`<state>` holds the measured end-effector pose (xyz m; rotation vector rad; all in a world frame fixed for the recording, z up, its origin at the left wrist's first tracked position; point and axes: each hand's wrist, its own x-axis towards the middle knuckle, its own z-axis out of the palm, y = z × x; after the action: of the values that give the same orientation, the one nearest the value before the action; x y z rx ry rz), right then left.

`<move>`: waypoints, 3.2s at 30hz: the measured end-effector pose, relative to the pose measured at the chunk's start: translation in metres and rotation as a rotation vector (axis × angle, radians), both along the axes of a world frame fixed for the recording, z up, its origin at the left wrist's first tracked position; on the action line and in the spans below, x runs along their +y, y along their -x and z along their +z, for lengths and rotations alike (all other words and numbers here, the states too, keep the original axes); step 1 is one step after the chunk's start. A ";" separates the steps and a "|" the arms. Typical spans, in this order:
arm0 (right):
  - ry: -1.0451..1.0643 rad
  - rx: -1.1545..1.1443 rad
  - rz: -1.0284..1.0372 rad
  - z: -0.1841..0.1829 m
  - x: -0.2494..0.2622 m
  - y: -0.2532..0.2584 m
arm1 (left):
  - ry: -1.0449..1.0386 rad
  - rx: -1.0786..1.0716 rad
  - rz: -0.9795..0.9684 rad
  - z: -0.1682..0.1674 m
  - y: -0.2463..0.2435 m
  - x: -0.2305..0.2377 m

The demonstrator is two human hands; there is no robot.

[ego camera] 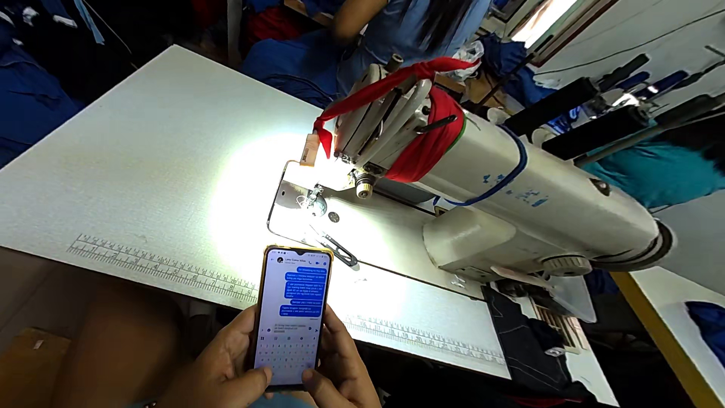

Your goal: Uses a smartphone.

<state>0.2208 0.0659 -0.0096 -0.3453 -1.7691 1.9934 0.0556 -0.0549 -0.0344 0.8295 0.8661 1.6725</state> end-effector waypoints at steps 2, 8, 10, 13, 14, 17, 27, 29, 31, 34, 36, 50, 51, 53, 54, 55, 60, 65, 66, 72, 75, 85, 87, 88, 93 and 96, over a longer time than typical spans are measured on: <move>-0.010 -0.005 -0.006 0.000 -0.001 0.000 | 0.000 0.007 0.002 -0.001 0.000 0.000; -0.002 -0.019 -0.014 0.001 -0.002 0.001 | -0.014 -0.008 -0.011 -0.001 0.000 0.000; -0.002 -0.019 -0.009 0.001 -0.001 0.000 | -0.008 -0.009 -0.009 -0.001 0.000 0.000; -0.017 -0.012 -0.010 -0.001 -0.001 0.000 | -0.002 -0.007 -0.009 -0.002 0.000 -0.001; -0.011 -0.008 -0.005 -0.001 -0.001 0.000 | -0.001 -0.007 -0.009 -0.001 0.000 -0.001; 0.009 -0.002 -0.006 0.000 -0.002 0.000 | -0.001 -0.006 -0.009 -0.001 0.000 -0.001; 0.016 -0.008 -0.012 0.000 -0.002 -0.001 | 0.002 0.006 -0.002 0.000 -0.001 0.000; 0.013 -0.009 -0.011 0.000 -0.002 -0.001 | -0.004 0.003 -0.005 0.000 -0.001 0.000; 0.018 -0.010 -0.013 0.001 -0.001 -0.001 | 0.004 -0.005 -0.007 -0.001 -0.001 0.000; 0.025 -0.010 -0.008 0.002 -0.001 -0.001 | 0.002 -0.004 -0.010 -0.001 -0.001 0.000; 0.028 -0.001 -0.007 0.002 -0.002 -0.001 | -0.002 0.017 0.002 0.000 -0.001 0.000; -0.013 0.004 -0.111 0.001 -0.008 0.006 | 0.020 0.038 0.029 0.005 -0.003 0.001; -0.005 -0.003 -0.094 0.002 -0.007 0.006 | 0.020 0.035 0.029 0.004 -0.002 0.001; -0.001 -0.017 -0.088 0.003 -0.007 0.005 | 0.010 0.032 0.024 0.004 -0.002 0.001; -0.002 -0.017 -0.090 0.002 -0.007 0.005 | 0.006 0.031 0.021 0.003 -0.002 0.001; -0.002 -0.010 -0.092 0.002 -0.007 0.006 | 0.001 0.028 0.015 0.003 -0.001 0.001; -0.009 0.031 -0.143 -0.001 -0.008 0.006 | -0.008 0.041 -0.001 0.000 -0.002 0.001; 0.011 0.068 -0.263 -0.008 -0.008 0.008 | -0.034 0.053 -0.030 0.001 -0.003 0.001; 0.007 0.068 -0.286 -0.008 -0.009 0.009 | -0.036 0.053 -0.035 0.002 -0.004 0.001; 0.031 0.077 -0.289 -0.009 -0.010 0.009 | -0.034 0.072 -0.042 0.002 -0.003 0.000; 0.053 0.088 -0.254 -0.007 -0.010 0.008 | -0.031 0.075 -0.032 0.001 -0.003 0.000; 0.075 0.050 -0.094 -0.006 -0.007 0.004 | 0.012 0.081 0.022 0.001 -0.003 -0.001; 0.084 0.047 -0.080 -0.006 -0.007 0.004 | 0.030 0.093 0.053 0.002 -0.005 -0.001; 0.090 0.043 -0.076 -0.006 -0.007 0.004 | 0.035 0.096 0.064 0.001 -0.005 0.000; 0.098 0.046 -0.054 -0.006 -0.007 0.003 | 0.021 0.067 0.074 0.000 -0.006 0.000; 0.091 0.041 -0.043 -0.005 -0.007 0.002 | 0.018 0.048 0.085 -0.001 -0.007 0.001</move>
<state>0.2185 0.0585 -0.0142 -0.3660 -1.6368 2.0407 0.0623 -0.0541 -0.0350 0.8336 0.9607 1.7220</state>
